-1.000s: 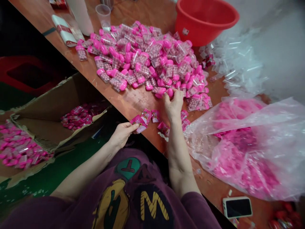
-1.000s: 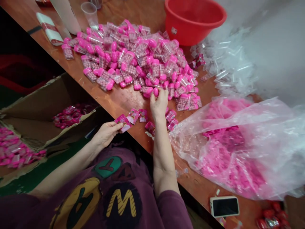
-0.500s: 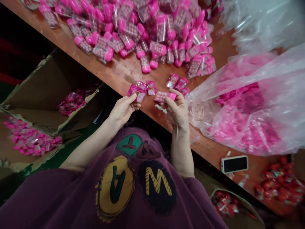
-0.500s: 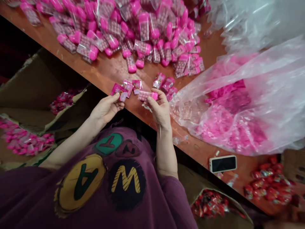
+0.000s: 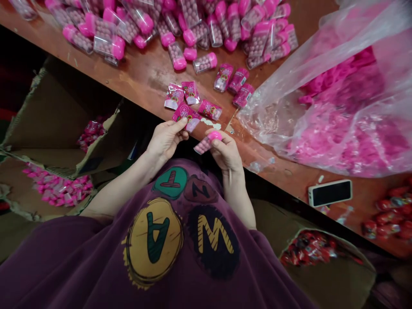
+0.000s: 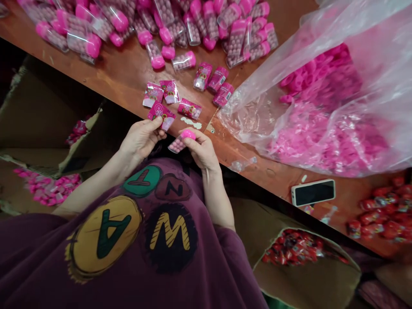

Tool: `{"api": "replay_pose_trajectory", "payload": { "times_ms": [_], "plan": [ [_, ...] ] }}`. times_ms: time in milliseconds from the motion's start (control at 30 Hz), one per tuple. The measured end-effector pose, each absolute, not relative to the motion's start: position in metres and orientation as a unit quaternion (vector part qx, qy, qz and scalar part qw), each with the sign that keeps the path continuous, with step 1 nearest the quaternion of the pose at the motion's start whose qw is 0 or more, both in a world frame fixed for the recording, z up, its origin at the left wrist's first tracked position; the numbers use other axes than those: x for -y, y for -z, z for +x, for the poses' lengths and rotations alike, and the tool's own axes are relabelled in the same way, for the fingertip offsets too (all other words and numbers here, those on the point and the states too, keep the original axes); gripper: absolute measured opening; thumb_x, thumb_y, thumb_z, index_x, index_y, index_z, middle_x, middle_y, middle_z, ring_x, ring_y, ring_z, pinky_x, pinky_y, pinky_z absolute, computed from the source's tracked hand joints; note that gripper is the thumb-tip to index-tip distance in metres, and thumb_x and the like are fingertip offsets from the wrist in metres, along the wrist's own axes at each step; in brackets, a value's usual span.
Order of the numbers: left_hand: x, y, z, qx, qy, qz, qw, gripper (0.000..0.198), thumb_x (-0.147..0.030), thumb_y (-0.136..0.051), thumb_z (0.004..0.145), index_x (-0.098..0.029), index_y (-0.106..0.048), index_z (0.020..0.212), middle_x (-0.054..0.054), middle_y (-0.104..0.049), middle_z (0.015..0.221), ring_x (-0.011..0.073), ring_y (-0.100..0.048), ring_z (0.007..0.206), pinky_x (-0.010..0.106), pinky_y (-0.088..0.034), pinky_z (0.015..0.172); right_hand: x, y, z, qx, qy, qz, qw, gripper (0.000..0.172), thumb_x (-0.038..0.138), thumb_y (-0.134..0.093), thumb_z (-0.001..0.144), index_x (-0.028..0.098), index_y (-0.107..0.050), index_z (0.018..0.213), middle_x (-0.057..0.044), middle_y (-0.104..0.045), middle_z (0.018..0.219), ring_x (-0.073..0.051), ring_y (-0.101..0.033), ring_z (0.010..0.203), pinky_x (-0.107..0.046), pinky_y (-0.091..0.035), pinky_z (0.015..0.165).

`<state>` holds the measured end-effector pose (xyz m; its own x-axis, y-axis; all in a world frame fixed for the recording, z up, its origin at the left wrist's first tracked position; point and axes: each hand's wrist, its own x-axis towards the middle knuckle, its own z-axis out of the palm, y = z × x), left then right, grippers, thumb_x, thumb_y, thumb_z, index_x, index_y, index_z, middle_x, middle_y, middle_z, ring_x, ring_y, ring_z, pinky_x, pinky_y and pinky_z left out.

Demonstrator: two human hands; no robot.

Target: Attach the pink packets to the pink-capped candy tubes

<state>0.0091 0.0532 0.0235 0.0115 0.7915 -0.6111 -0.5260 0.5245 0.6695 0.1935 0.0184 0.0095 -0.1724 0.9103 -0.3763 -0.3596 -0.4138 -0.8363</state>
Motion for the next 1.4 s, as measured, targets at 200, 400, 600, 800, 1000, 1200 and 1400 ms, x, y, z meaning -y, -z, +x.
{"api": "replay_pose_trajectory", "payload": {
  "times_ms": [200,400,600,800,1000,1200,1400],
  "plan": [
    [-0.040,-0.025,0.009,-0.524,-0.429,0.193,0.710,0.036,-0.031,-0.094,0.076,-0.013,-0.064,0.065,0.001,-0.064,0.060,0.0086,-0.058,0.051,0.025,-0.048,0.056,-0.022,-0.006,0.191,0.267,-0.691,-0.466,0.484,0.050,0.068,-0.077,0.081,0.025,-0.053,0.084,0.006,-0.061,0.073,-0.009,-0.059,0.055,-0.029,-0.060,0.062],
    [-0.030,-0.025,0.005,-0.526,-0.392,0.304,0.691,0.029,-0.033,-0.091,0.078,-0.013,-0.072,0.067,0.003,-0.065,0.059,0.0086,-0.055,0.052,0.024,-0.041,0.055,-0.021,-0.001,0.180,0.296,-0.645,-0.503,0.494,0.063,0.058,-0.096,0.064,0.028,-0.057,0.103,0.006,-0.069,0.088,-0.006,-0.050,0.054,-0.024,-0.047,0.051],
    [-0.027,-0.022,0.006,-0.519,-0.386,0.292,0.704,0.029,-0.029,-0.088,0.081,-0.014,-0.070,0.063,0.002,-0.062,0.057,0.0081,-0.052,0.053,0.024,-0.038,0.055,-0.013,0.005,0.167,0.333,-0.583,-0.522,0.525,0.057,0.058,-0.093,0.069,0.028,-0.060,0.104,0.007,-0.062,0.079,-0.008,-0.051,0.058,-0.026,-0.048,0.059],
    [-0.024,-0.018,0.011,-0.527,-0.411,0.222,0.710,0.030,-0.027,-0.092,0.076,-0.013,-0.069,0.063,0.000,-0.058,0.054,0.0067,-0.050,0.050,0.023,-0.038,0.053,-0.010,0.007,0.161,0.346,-0.556,-0.544,0.525,0.058,0.062,-0.090,0.071,0.029,-0.057,0.105,0.009,-0.057,0.072,-0.009,-0.049,0.056,-0.027,-0.046,0.058],
    [-0.021,-0.015,0.013,-0.528,-0.420,0.207,0.708,0.032,-0.029,-0.095,0.073,-0.011,-0.070,0.065,0.003,-0.066,0.063,0.0057,-0.052,0.049,0.022,-0.041,0.050,-0.005,0.012,0.156,0.345,-0.548,-0.546,0.532,0.052,0.059,-0.085,0.077,0.029,-0.054,0.105,0.010,-0.055,0.070,-0.008,-0.049,0.054,-0.026,-0.046,0.056],
    [-0.024,-0.021,0.015,-0.492,-0.397,0.165,0.757,0.028,-0.026,-0.094,0.075,-0.009,-0.071,0.073,0.002,-0.067,0.069,0.0045,-0.052,0.052,0.021,-0.043,0.052,-0.006,0.017,0.155,0.344,-0.537,-0.532,0.557,0.042,0.049,-0.084,0.083,0.027,-0.056,0.106,0.011,-0.053,0.068,-0.005,-0.047,0.051,-0.021,-0.043,0.051],
    [-0.025,-0.027,0.016,-0.476,-0.385,0.148,0.776,0.025,-0.024,-0.083,0.088,-0.010,-0.070,0.072,0.002,-0.065,0.066,0.0062,-0.055,0.055,0.021,-0.045,0.055,-0.008,0.014,0.158,0.323,-0.541,-0.538,0.560,0.041,0.048,-0.085,0.081,0.028,-0.057,0.103,0.011,-0.050,0.065,-0.006,-0.046,0.049,-0.021,-0.043,0.049]
  ]
}}
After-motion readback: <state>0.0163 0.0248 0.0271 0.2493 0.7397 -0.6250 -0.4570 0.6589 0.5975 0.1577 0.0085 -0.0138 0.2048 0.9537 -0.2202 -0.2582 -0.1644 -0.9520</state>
